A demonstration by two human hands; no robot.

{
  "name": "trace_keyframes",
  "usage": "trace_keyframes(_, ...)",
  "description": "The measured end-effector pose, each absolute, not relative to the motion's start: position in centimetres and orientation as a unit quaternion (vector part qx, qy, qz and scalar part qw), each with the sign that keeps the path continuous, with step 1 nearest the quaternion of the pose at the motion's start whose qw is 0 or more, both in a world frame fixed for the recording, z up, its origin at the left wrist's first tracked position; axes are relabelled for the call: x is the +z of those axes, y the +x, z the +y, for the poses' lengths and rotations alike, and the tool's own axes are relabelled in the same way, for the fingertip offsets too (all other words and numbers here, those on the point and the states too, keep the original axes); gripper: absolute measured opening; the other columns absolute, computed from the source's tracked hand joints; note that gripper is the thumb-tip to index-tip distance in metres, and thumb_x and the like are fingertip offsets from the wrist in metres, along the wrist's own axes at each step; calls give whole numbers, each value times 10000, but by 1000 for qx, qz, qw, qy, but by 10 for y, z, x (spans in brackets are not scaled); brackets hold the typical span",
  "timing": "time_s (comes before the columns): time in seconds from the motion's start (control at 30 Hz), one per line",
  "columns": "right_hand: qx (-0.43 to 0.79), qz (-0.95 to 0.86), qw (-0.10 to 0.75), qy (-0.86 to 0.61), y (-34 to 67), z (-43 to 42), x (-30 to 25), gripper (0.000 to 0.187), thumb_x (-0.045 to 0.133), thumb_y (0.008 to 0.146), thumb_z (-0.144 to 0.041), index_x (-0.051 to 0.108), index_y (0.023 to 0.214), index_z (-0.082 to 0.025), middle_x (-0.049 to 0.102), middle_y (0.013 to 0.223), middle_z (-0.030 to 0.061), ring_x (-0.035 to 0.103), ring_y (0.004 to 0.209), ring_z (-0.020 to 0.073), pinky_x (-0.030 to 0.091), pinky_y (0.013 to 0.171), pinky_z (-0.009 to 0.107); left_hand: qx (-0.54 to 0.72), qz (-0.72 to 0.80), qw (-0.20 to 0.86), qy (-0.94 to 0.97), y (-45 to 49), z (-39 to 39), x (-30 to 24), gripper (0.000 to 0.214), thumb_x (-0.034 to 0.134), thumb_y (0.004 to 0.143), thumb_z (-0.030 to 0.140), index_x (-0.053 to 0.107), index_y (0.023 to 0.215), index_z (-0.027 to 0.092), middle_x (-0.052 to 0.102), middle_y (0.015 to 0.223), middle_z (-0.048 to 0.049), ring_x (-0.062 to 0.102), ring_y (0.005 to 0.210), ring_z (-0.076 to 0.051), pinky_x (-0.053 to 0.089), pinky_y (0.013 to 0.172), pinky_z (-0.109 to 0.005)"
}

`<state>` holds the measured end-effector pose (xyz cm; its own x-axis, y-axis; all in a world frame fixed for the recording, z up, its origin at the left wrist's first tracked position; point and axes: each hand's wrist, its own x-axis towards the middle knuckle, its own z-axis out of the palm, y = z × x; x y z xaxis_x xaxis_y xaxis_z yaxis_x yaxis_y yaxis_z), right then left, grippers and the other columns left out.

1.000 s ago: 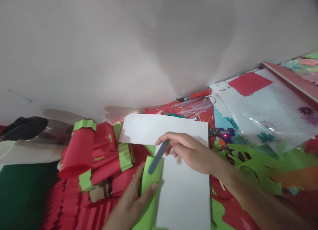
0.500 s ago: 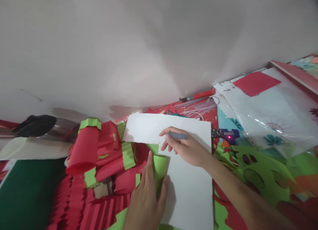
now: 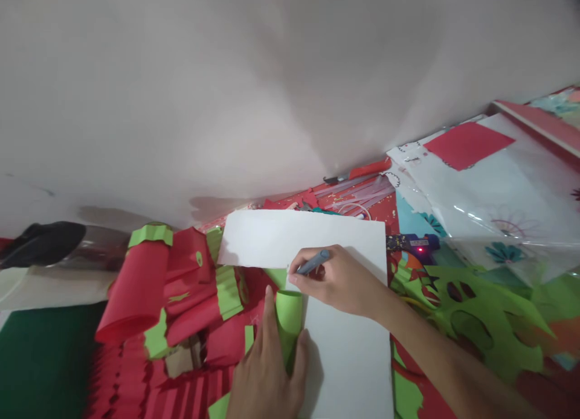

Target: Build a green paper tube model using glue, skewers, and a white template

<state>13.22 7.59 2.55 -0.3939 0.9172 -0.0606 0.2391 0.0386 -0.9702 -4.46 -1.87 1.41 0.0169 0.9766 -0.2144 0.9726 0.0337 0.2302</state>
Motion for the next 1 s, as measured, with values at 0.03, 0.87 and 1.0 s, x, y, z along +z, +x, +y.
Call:
trace_keyframes(0.03, 519, -654, 315, -451, 132, 76, 25, 123, 573, 867, -270, 684, 843, -223, 662, 738, -35, 543, 653, 107, 368, 590, 223, 8, 704, 168, 690, -44, -18, 15, 652, 335, 968, 417, 160, 1539, 153, 637, 1227, -206, 670, 1053, -348, 525, 787, -422)
trace_keyframes(0.87, 488, -682, 275, -470, 130, 74, 22, 131, 608, 840, -296, 725, 829, -240, 705, 724, -47, 595, 641, 107, 386, 608, 228, 38, 720, 235, 652, -48, -16, 14, 638, 355, 959, 437, 241, 1522, 159, 622, 1247, -209, 653, 1069, -368, 513, 834, -482)
trace_keyframes(1.0, 478, -686, 273, -476, 130, 74, 21, 121, 605, 832, -280, 720, 817, -245, 686, 694, -52, 576, 618, 103, 377, 587, 225, 33, 722, 235, 650, -48, -15, 15, 636, 358, 956, 437, 240, 1519, 168, 621, 1253, -198, 655, 1067, -359, 510, 841, -471)
